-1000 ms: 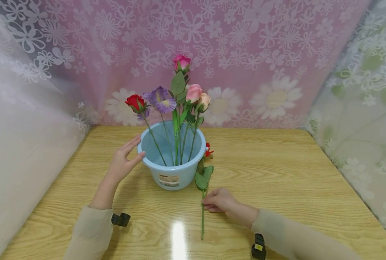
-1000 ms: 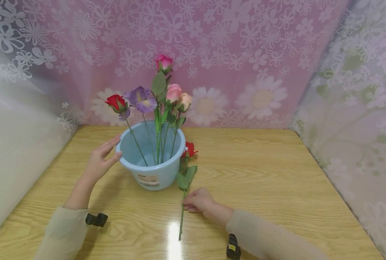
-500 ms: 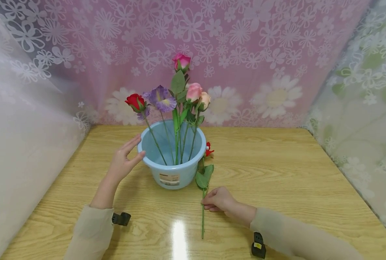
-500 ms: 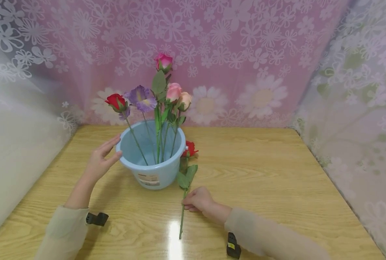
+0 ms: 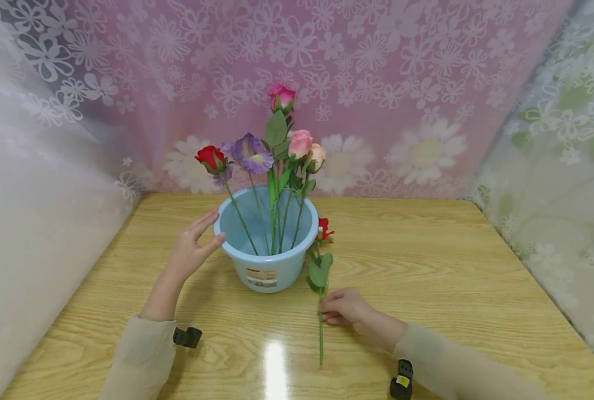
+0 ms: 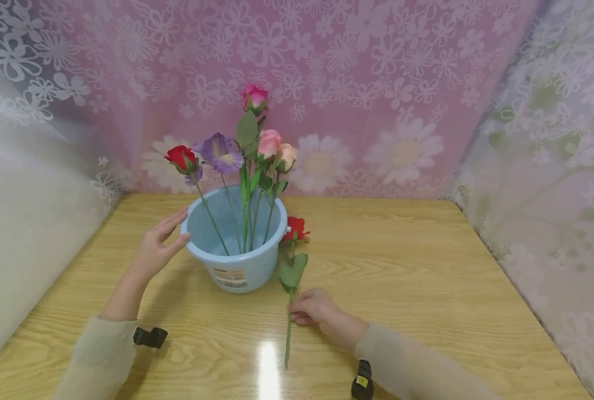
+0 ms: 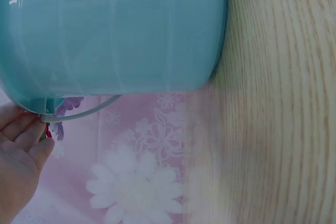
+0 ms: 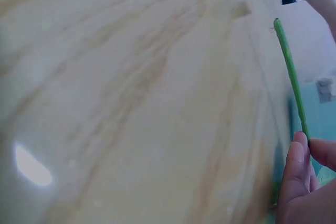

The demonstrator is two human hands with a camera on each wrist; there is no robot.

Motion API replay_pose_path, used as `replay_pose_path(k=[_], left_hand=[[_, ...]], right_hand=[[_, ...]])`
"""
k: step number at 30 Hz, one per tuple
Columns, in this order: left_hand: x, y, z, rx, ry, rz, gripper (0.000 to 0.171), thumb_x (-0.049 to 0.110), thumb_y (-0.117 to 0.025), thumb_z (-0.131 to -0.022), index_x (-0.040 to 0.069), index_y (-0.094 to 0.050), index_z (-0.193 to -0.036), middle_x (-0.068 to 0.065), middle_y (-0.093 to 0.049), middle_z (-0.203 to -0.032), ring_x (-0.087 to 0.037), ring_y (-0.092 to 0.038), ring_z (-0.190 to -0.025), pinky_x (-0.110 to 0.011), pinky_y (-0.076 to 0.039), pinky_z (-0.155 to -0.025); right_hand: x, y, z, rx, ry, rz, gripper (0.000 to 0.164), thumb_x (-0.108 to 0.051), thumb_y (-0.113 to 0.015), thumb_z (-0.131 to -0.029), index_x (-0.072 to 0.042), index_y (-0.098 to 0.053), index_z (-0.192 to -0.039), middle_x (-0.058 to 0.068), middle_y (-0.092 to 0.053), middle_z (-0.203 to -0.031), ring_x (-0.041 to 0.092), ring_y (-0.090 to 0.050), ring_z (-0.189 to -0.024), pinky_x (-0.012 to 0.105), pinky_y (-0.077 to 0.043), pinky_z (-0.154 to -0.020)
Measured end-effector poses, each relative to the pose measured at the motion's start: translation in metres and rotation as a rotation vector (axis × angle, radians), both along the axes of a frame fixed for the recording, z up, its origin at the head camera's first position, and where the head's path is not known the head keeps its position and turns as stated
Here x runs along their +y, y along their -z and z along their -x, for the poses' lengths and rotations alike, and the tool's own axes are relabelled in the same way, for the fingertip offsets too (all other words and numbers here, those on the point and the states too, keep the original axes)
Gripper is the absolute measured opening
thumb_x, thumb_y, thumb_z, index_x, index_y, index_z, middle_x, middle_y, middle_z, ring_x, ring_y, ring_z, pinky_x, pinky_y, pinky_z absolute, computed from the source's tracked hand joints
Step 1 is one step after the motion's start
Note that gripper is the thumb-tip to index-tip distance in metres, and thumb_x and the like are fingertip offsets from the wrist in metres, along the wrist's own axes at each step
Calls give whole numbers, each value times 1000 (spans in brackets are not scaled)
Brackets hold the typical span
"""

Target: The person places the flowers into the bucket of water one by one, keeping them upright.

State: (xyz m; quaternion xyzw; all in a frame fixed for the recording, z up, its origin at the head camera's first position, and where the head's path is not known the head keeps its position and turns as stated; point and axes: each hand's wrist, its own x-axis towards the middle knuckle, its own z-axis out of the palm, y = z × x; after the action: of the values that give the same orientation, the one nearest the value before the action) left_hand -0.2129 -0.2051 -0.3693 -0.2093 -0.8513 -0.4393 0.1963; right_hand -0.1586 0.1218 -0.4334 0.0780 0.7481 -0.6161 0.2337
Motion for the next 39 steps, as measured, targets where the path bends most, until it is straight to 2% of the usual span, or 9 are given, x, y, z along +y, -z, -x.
replay_pose_path(k=[3, 8, 14, 18, 30, 34, 39], left_hand=[[0, 1, 0, -1, 3, -4, 52, 21, -63, -82, -2, -47, -126, -17, -41, -132, -33, -35, -122, -50, -33, -94], [-1, 2, 0, -3, 6, -13, 51, 20, -63, -83, -3, -47, -126, -18, -41, -132, -33, -35, -122, -50, -32, -94], [-1, 2, -1, -22, 8, -13, 52, 20, -63, -83, -3, -46, -126, -18, -40, -133, -33, -34, -122, -50, -32, -95], [-1, 2, -1, -17, 1, -10, 52, 20, -63, -83, -2, -47, -126, -16, -40, -133, -32, -34, -122, -50, -32, -95], [-1, 5, 2, 0, 6, -25, 48, 13, -63, -82, -2, -48, -125, -17, -42, -131, -32, -35, -121, -50, -32, -94], [0, 4, 2, 29, 12, -30, 47, 9, -64, -81, -4, -49, -124, -20, -42, -130, -34, -37, -120, -50, -33, -93], [0, 2, 2, 23, 15, -27, 49, 13, -64, -82, -5, -48, -124, -19, -42, -130, -33, -37, -120, -49, -33, -94]], right_hand=[[6, -5, 1, -7, 5, 22, 16, 0, -61, -79, 10, -59, -92, 5, -61, -64, 10, -59, -56, 22, -51, -56], [15, -15, 1, 32, 12, 40, 19, -2, -61, -81, 11, -59, -94, 5, -61, -66, 11, -60, -59, 23, -52, -58], [27, -29, 1, 113, 31, 101, 14, -3, -60, -81, 8, -60, -90, 5, -60, -71, 12, -60, -62, 25, -52, -61], [34, -43, 4, 178, 52, 98, 12, -4, -59, -82, 6, -61, -89, 4, -61, -75, 12, -60, -66, 28, -52, -66], [39, -96, 16, 333, 44, 144, 14, -4, -60, -83, 7, -59, -92, 4, -63, -79, 14, -62, -73, 30, -51, -72], [34, -118, 21, 398, 55, 138, 16, -4, -61, -82, 8, -58, -93, 2, -63, -79, 13, -62, -72, 29, -51, -71], [23, -144, 28, 458, 68, 166, 15, -4, -61, -82, 6, -58, -92, 1, -63, -76, 13, -62, -71, 32, -51, -73]])
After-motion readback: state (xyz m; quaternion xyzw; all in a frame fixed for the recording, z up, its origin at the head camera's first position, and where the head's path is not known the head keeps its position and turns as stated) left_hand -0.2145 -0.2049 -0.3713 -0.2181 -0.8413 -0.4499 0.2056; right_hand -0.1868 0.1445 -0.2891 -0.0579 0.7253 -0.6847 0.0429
